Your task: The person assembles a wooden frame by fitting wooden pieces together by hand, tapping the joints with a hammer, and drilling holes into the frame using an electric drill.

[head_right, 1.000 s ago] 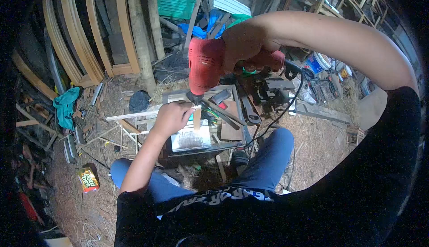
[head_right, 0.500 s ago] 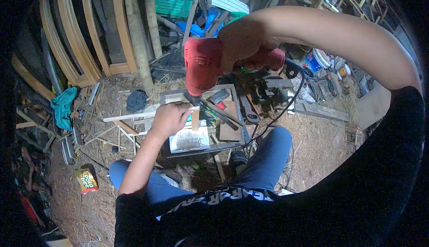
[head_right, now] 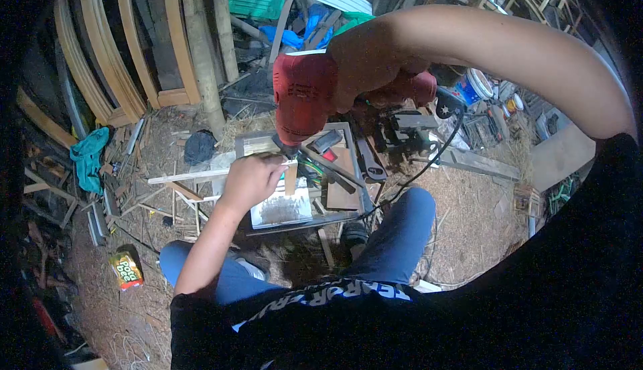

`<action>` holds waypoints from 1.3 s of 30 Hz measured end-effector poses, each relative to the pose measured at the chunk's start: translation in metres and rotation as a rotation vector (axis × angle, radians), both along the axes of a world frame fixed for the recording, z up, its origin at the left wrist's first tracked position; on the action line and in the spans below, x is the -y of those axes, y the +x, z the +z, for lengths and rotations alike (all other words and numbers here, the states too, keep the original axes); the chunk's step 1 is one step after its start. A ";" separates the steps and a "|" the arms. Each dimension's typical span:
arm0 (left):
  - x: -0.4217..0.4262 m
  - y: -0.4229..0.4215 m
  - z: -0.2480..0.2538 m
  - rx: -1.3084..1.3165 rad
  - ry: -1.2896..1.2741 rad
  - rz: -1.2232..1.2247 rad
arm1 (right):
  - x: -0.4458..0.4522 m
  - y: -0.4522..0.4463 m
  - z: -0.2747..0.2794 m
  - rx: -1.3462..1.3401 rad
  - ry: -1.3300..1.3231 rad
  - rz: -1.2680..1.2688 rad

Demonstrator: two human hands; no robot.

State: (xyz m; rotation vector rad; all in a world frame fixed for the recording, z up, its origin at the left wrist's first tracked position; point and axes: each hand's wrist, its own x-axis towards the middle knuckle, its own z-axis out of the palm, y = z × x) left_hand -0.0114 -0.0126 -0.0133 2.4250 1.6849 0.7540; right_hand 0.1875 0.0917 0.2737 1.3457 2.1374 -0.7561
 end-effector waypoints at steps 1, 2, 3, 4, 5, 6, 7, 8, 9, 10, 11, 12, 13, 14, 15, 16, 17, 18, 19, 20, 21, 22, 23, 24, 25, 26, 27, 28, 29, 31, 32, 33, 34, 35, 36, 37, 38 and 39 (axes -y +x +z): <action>0.000 0.000 -0.001 0.015 0.017 -0.008 | 0.006 -0.004 0.005 0.008 -0.007 -0.019; 0.001 0.000 -0.001 0.030 0.036 -0.015 | 0.009 -0.006 0.008 0.016 -0.012 -0.037; 0.001 0.000 -0.002 0.046 0.057 -0.023 | 0.008 -0.006 0.008 0.005 -0.011 -0.029; 0.000 0.001 -0.002 0.049 0.059 -0.022 | 0.007 -0.005 0.006 -0.004 -0.010 -0.021; 0.000 0.001 -0.002 0.052 0.061 -0.020 | 0.005 -0.003 0.003 -0.013 -0.011 -0.013; 0.001 0.001 -0.001 0.056 0.061 -0.017 | 0.002 -0.001 0.000 -0.003 -0.008 -0.004; 0.002 0.001 0.000 0.033 0.042 -0.013 | -0.002 0.001 -0.002 0.007 -0.006 0.007; 0.004 0.001 0.003 0.010 0.024 -0.008 | -0.005 0.002 -0.004 0.015 -0.003 0.018; 0.005 0.001 0.006 -0.015 0.006 -0.004 | -0.006 0.002 -0.005 0.012 -0.014 0.014; 0.004 0.001 0.004 0.006 0.030 -0.011 | -0.006 0.003 -0.005 0.008 -0.024 0.009; 0.003 0.001 0.001 0.028 0.054 -0.018 | -0.005 0.004 -0.005 0.003 -0.033 0.003; 0.003 0.001 0.000 0.049 0.077 -0.026 | -0.003 0.004 -0.004 0.009 -0.038 -0.004; 0.003 0.001 0.000 0.034 0.061 -0.024 | -0.001 0.003 -0.003 0.015 -0.042 -0.011; 0.003 0.001 0.001 0.019 0.047 -0.020 | 0.000 0.002 -0.001 0.019 -0.044 -0.016; 0.004 0.000 0.003 0.003 0.034 -0.014 | 0.001 0.001 -0.001 0.020 -0.039 -0.014; 0.003 0.000 0.001 0.015 0.054 -0.014 | 0.001 0.000 0.000 0.020 -0.035 -0.014; 0.001 0.000 -0.004 0.028 0.073 -0.016 | 0.001 0.000 0.000 0.020 -0.031 -0.014; 0.001 0.001 -0.003 0.042 0.091 -0.018 | 0.001 0.000 0.000 0.009 -0.028 -0.002; 0.002 0.000 0.002 0.020 0.038 -0.027 | 0.001 0.001 0.000 -0.002 -0.027 0.009; 0.001 0.000 0.001 0.018 0.042 -0.032 | 0.000 0.001 0.000 -0.012 -0.027 0.022; 0.001 0.000 0.000 0.016 0.044 -0.035 | -0.001 0.000 0.000 -0.005 -0.030 0.017; 0.001 -0.001 -0.001 0.014 0.045 -0.037 | -0.002 0.000 -0.001 0.003 -0.034 0.011; 0.001 -0.001 -0.002 0.019 0.048 -0.032 | -0.003 0.000 -0.002 0.011 -0.039 0.004; 0.002 0.000 0.000 0.023 0.052 -0.028 | -0.003 0.001 -0.003 -0.001 -0.042 0.009; 0.002 0.000 0.001 0.027 0.056 -0.026 | -0.003 0.001 -0.004 -0.013 -0.045 0.012; 0.002 0.001 0.000 0.037 0.067 -0.025 | -0.003 0.002 -0.005 -0.025 -0.048 0.015; 0.002 0.001 -0.001 0.047 0.077 -0.023 | -0.002 0.002 -0.004 -0.027 -0.046 0.025; 0.002 0.002 -0.002 0.057 0.089 -0.020 | -0.001 0.002 -0.003 -0.029 -0.044 0.037; 0.003 0.001 -0.001 0.022 0.072 -0.021 | 0.001 0.001 -0.001 -0.031 -0.041 0.049; 0.004 0.000 0.001 -0.048 0.039 -0.025 | 0.003 0.000 0.001 -0.015 -0.047 0.035; 0.003 0.000 0.001 -0.043 0.054 -0.028 | 0.003 -0.001 0.002 -0.007 -0.049 0.028; 0.003 0.000 0.001 -0.038 0.068 -0.032 | 0.002 0.000 0.000 -0.001 -0.054 0.023; 0.003 0.000 0.001 -0.033 0.083 -0.035 | 0.000 0.000 -0.002 0.004 -0.059 0.018; 0.003 0.000 0.000 -0.031 0.090 -0.035 | -0.001 0.001 -0.003 0.010 -0.064 0.014; 0.004 0.000 0.000 -0.028 0.098 -0.036 | 0.001 0.000 -0.002 0.004 -0.059 0.009; 0.004 0.000 -0.001 -0.025 0.105 -0.036 | 0.004 -0.001 0.000 -0.002 -0.055 0.004; 0.004 0.000 -0.002 -0.013 0.098 -0.028 | 0.006 -0.001 0.002 -0.007 -0.051 -0.001; 0.003 0.001 -0.002 -0.002 0.091 -0.020 | 0.008 -0.002 0.003 0.002 -0.032 0.007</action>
